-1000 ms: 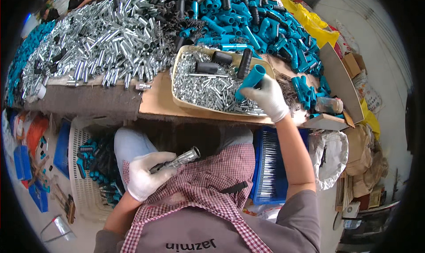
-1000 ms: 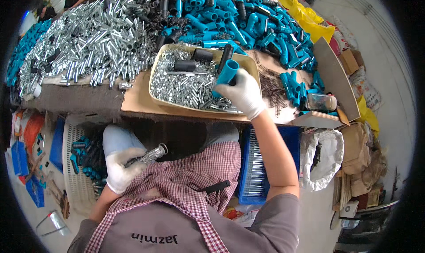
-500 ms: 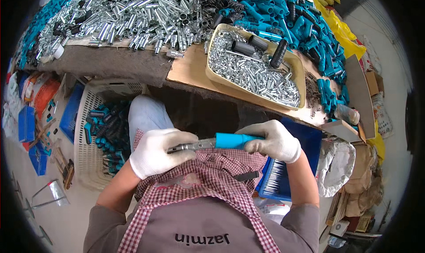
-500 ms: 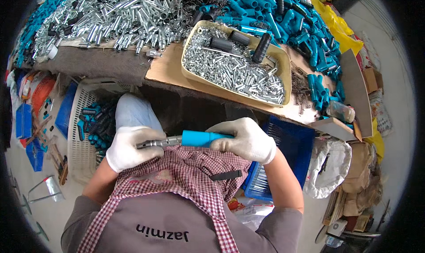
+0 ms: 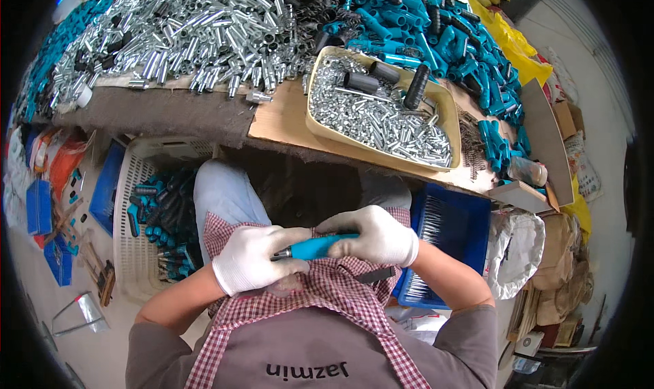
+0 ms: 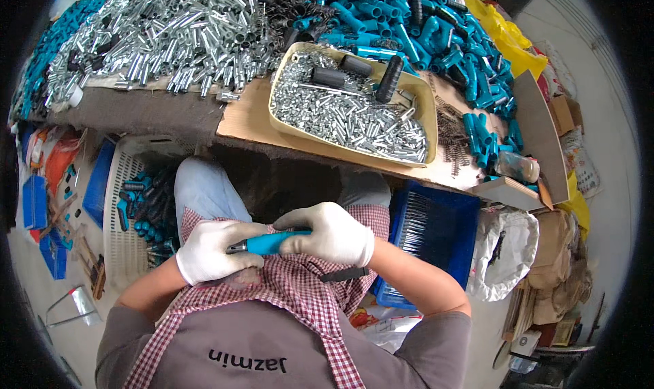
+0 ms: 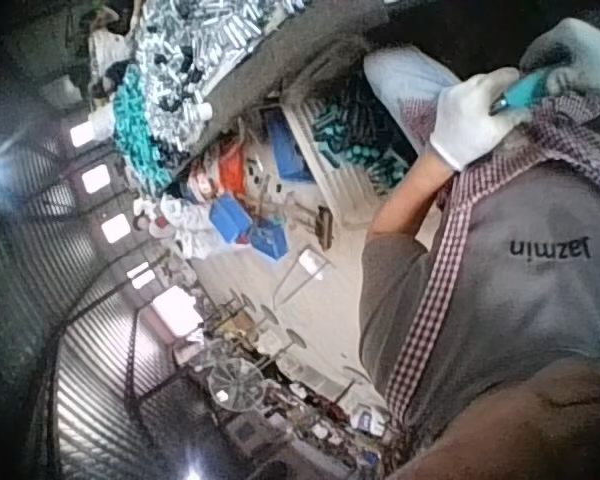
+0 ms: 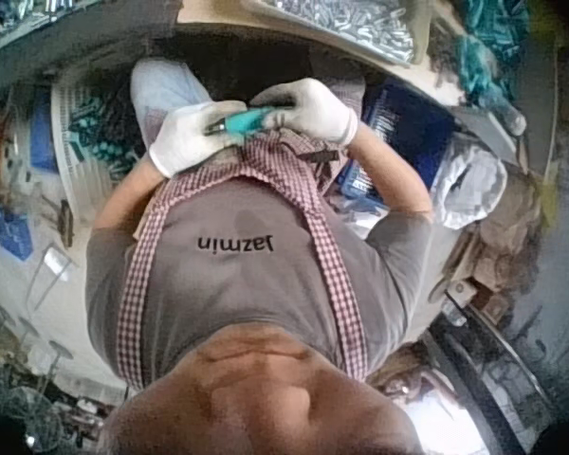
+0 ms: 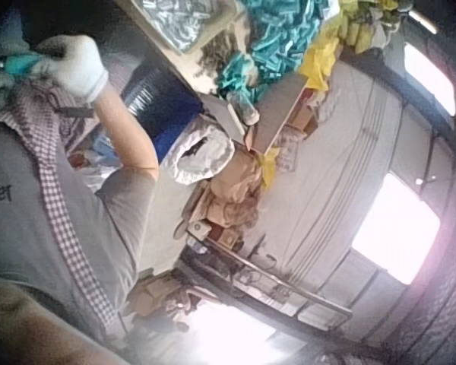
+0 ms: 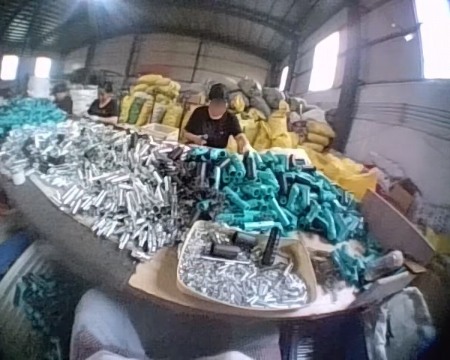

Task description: Assembling plastic and metal components of handheld tools at a factory workbench.

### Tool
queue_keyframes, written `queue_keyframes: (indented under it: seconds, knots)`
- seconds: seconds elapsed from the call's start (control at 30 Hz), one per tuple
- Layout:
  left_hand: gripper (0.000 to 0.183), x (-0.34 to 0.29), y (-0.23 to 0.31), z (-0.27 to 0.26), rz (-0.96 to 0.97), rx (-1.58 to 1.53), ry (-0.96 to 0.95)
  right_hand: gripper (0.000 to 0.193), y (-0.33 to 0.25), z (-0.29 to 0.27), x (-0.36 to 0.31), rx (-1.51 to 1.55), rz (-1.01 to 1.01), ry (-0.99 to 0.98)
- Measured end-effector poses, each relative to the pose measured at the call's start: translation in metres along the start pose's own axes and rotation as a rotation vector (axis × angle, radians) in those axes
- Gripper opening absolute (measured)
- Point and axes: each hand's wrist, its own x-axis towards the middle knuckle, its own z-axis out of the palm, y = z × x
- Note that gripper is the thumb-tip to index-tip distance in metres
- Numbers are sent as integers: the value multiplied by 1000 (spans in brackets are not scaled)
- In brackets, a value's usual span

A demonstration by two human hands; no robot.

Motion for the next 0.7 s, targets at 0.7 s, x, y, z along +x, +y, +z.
queue_keyframes:
  seconds: [0.7]
  knots:
    - [54, 19, 10, 6, 23, 103, 69, 20, 42, -139, 62, -780, 62, 632]
